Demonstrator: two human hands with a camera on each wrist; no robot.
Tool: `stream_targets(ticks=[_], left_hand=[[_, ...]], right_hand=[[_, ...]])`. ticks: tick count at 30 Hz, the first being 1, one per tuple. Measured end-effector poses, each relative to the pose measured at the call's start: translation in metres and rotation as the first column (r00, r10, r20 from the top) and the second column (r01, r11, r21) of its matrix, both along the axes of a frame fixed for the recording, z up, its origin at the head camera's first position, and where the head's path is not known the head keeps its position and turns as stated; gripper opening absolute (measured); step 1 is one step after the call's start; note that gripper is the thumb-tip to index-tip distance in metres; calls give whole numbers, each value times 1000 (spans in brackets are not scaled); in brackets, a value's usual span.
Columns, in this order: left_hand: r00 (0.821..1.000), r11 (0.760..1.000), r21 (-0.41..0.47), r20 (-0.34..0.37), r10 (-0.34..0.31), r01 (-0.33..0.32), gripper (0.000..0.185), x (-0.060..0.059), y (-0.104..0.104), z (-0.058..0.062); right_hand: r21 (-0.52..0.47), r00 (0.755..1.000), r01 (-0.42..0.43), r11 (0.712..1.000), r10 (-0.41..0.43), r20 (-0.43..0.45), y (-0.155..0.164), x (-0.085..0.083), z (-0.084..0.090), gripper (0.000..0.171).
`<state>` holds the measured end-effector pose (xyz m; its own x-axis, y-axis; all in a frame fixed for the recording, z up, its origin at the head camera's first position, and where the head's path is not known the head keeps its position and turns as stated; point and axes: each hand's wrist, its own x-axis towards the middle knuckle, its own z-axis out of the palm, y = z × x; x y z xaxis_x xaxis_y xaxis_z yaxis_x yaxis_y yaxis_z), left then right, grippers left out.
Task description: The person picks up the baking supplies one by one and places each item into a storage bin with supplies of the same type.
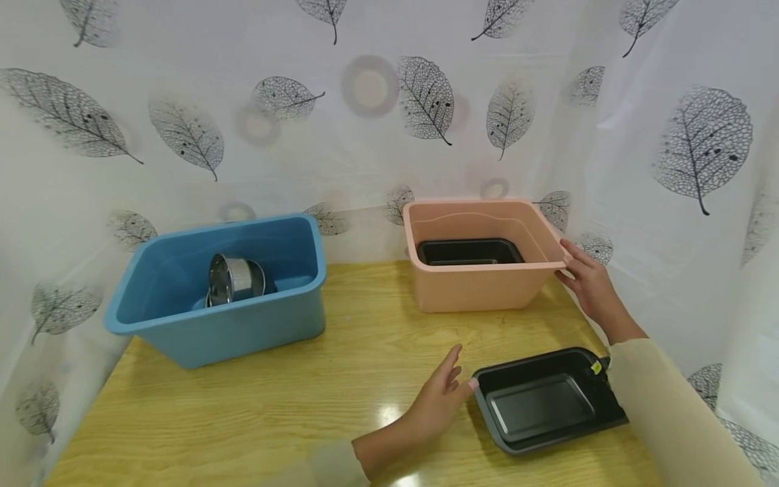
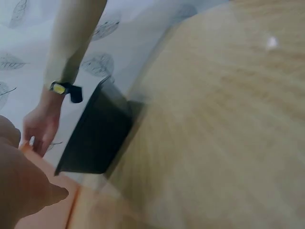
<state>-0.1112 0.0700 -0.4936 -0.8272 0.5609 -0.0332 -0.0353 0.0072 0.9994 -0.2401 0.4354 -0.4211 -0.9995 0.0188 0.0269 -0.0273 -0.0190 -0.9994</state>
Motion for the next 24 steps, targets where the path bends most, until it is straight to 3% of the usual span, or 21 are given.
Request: stream_targets(ticks=[6, 10, 14, 24], left_hand=[[998, 997, -52, 22, -62, 63, 72, 24, 3, -10], [992, 991, 42, -14, -126, 127, 73, 33, 7, -14], [981, 977, 91, -16, -192, 192, 72, 38, 12, -18], [979, 979, -21, 28, -203, 204, 68, 43, 23, -22]], right_hand=[[-2, 1000, 3, 1000, -3, -4, 1, -1, -2, 61], [-2, 1000, 3, 1000, -3, -3, 1, -1, -3, 61], [3, 1000, 2, 1000, -2, -5, 1, -1, -2, 60], [3, 1000, 1, 1000, -1, -6, 0, -1, -2, 61]])
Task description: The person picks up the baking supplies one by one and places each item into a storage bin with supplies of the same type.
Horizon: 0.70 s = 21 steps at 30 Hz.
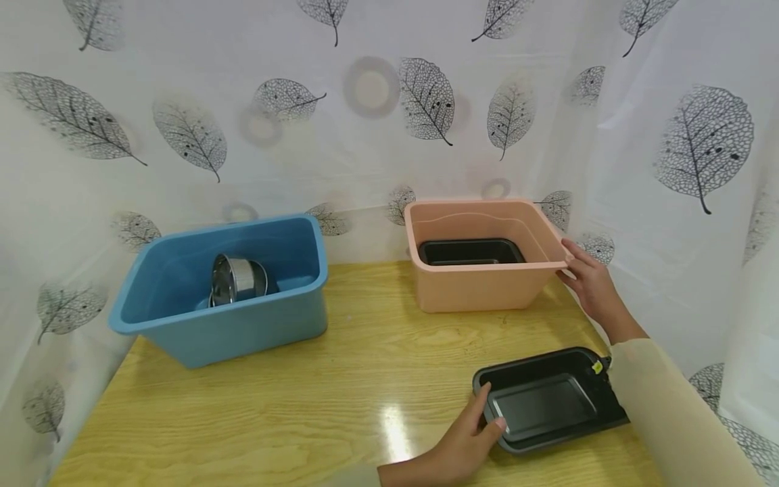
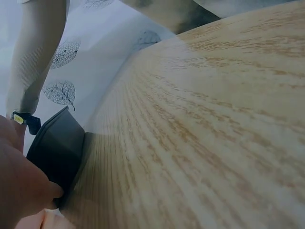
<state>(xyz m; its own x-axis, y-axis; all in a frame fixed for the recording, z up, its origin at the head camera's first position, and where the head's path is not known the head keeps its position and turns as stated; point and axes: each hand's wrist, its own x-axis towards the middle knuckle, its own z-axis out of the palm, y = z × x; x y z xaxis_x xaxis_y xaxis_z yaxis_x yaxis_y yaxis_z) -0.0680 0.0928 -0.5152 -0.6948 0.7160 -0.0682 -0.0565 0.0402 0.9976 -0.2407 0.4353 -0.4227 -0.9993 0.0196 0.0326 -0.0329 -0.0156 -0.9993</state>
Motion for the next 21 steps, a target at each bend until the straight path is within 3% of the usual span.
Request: stream_targets(ticks=[4, 9, 14, 21], left_hand=[[999, 997, -74, 13, 34, -33, 70, 2, 5, 1], [998, 993, -101, 11, 66, -65, 72, 3, 9, 0], [995, 989, -111, -24, 99, -101, 72, 4, 9, -2], [987, 984, -69, -3, 163, -163, 71, 1, 8, -4]], right_hand=[[-8, 1000, -6, 1000, 6, -6, 1, 0, 0, 61], [23, 1000, 23, 999, -24, 8, -1, -1, 1, 60], [67, 995, 84, 994, -87, 45, -4, -5, 4, 57], [92, 989, 116, 989, -124, 77, -4, -10, 6, 56]])
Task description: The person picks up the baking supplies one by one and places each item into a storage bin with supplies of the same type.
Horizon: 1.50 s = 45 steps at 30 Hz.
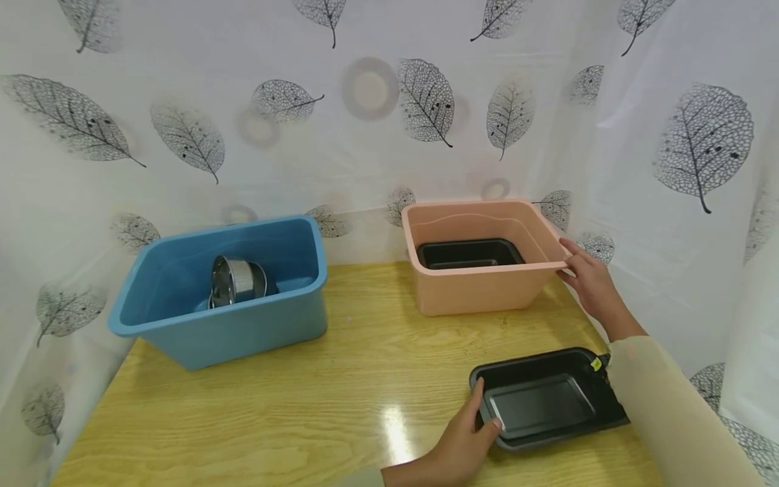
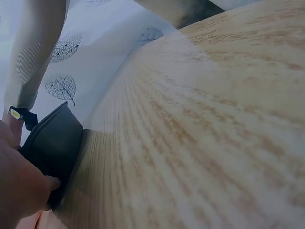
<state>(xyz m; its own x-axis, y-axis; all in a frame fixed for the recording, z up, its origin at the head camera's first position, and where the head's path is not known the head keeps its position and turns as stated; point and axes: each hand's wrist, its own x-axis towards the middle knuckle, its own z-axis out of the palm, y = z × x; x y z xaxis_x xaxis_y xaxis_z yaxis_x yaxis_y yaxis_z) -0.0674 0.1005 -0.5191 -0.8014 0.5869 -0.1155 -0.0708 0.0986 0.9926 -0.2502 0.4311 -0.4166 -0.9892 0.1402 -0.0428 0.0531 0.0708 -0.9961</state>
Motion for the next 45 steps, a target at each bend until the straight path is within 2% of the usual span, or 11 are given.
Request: stream_targets(ticks=[6, 11, 16, 20, 24, 32, 39, 45], left_hand=[[998, 997, -14, -7, 70, -70, 72, -4, -1, 2], [997, 997, -20, 4, 74, -74, 72, -9, -4, 1], [999, 996, 88, 36, 28, -31, 72, -15, -8, -3], [998, 983, 183, 70, -2, -11, 71, -19, -12, -5], [993, 966, 259, 116, -9, -21, 71, -22, -16, -6], [982, 940, 339, 186, -36, -30, 70, -30, -27, -6], [986, 944, 326, 169, -4, -52, 70, -38, -37, -4], [983, 942, 325, 184, 19, -79, 70, -41, -48, 4]], right_hand=[[53, 1000, 8, 999, -8, 2, 1, 1, 2, 56], [-5, 1000, -9, 1000, 9, -18, 2, 2, 2, 55], [-10, 1000, -12, 1000, 12, -18, 3, 1, 2, 55], [-17, 1000, -12, 1000, 12, -22, 4, 1, 1, 55], [-6, 1000, -10, 1000, 10, -28, 3, 2, 0, 55], [16, 1000, -18, 1000, 18, -21, 2, 2, 1, 56], [-22, 999, -27, 999, 26, -31, 2, 2, 1, 56], [-34, 999, -38, 999, 37, -38, 0, 2, 2, 56]])
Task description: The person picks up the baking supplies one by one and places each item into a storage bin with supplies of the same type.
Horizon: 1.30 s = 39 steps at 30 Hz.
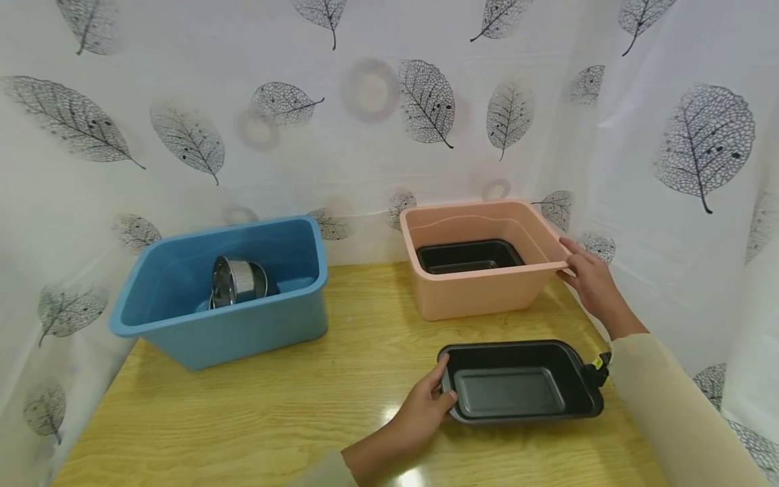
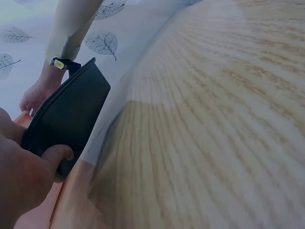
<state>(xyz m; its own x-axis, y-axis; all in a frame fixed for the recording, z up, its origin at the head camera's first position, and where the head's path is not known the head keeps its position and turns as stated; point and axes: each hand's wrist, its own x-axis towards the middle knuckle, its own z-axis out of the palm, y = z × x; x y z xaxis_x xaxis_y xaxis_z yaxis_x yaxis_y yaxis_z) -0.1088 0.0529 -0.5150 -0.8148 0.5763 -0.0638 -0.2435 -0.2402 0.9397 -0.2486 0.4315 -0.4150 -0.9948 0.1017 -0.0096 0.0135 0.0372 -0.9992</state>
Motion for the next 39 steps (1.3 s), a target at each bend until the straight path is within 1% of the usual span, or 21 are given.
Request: stream_targets(ticks=[5, 9, 13, 16, 18, 22, 25, 28, 32, 34, 39], left_hand=[[1000, 1000, 21, 3, 9, -10, 69, 0, -7, 5], [1000, 999, 37, -12, -3, 3, 70, 2, -11, 6], [1000, 999, 40, -27, -5, 6, 70, 2, -16, 7], [1000, 999, 39, -28, 7, -6, 70, 3, -18, 8], [1000, 999, 42, -16, 15, -14, 70, 4, -20, 9], [999, 999, 39, -10, 35, -35, 69, 6, -24, 13], [999, 998, 45, -10, 40, -40, 69, 8, -27, 16], [999, 998, 48, 4, 40, -40, 70, 9, -30, 22], [999, 998, 43, 17, 50, -50, 69, 9, -37, 28], [999, 998, 45, 24, 40, -41, 69, 7, -40, 32], [999, 1000, 23, 39, -5, 4, 68, 3, -46, 40]], right_hand=[[-10, 1000, -10, 1000, 10, 2, 1, -1, -1, 55], [2, 1000, -17, 1000, 17, -10, 3, -1, -3, 55], [-7, 1000, -20, 1000, 20, -14, 0, -3, -3, 56], [2, 1000, -22, 1000, 22, -5, 0, -3, -3, 56], [6, 1000, -28, 1000, 28, 3, 1, -3, -3, 56], [-7, 999, -38, 999, 38, 5, 4, -2, -4, 56], [-9, 999, -35, 999, 35, -2, 7, -1, -5, 56], [-8, 1000, -28, 1000, 28, 2, 8, 0, -4, 57], [-32, 999, -30, 999, 30, 11, 8, -1, -5, 58], [-39, 999, -32, 999, 32, 10, 7, -1, -6, 58], [-19, 999, -41, 999, 41, 7, 7, -1, -5, 58]])
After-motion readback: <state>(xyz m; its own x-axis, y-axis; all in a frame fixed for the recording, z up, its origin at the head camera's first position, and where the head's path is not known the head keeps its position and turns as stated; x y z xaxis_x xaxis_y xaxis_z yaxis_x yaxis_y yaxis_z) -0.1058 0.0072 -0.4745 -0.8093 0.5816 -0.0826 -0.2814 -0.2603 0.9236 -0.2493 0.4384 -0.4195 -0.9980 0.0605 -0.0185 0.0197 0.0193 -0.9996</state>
